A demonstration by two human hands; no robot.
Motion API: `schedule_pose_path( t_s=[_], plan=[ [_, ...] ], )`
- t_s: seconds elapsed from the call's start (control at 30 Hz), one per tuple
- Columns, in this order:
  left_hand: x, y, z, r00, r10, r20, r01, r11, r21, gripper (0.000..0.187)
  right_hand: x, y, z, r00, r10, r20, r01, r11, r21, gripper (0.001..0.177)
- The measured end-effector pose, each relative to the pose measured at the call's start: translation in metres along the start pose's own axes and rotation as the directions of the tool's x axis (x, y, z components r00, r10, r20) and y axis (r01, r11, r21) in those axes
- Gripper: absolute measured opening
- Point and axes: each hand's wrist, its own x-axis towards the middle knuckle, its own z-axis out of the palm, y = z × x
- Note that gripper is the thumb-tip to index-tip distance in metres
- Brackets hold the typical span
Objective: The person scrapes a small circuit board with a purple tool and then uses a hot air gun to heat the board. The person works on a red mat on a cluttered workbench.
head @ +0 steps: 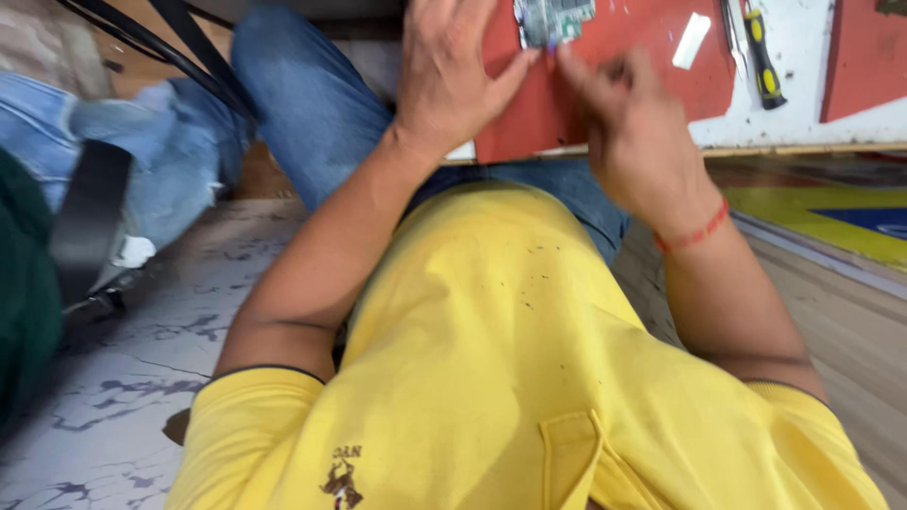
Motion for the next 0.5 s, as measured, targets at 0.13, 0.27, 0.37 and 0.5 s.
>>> schedule_pose_path(
  t_s=[0.13, 0.27, 0.37, 0.5],
  plan=[
    [0.006, -0.005, 0.001, 1.0, -0.012, -0.009, 0.012, 1.0, -0.01, 0.059, 0.021, -0.008, 0.005, 0.998, 0.027, -0.049, -0.029, 0.999, -0.026, 0.064],
    [-0.006, -0.005, 0.003, 0.999, -0.025, -0.022, 0.026, 0.999, 0.042, 0.06, 0.002, 0.006, 0.02, 0.999, -0.03, 0.042, 0.031, 0.999, -0.017, 0.068],
    [0.0, -0.005, -0.003, 1.0, 0.014, 0.003, -0.014, 0.998, -0.069, 0.059, -0.012, 0.024, 0.015, 0.995, -0.006, -0.097, 0.006, 1.0, 0.003, 0.07],
    [0.012, 0.007, -0.033, 0.989, 0.11, -0.103, -0.108, 0.994, 0.025, 0.058, -0.013, 0.047, 0.003, 0.903, 0.169, -0.396, -0.218, 0.973, -0.082, 0.046]
  ],
)
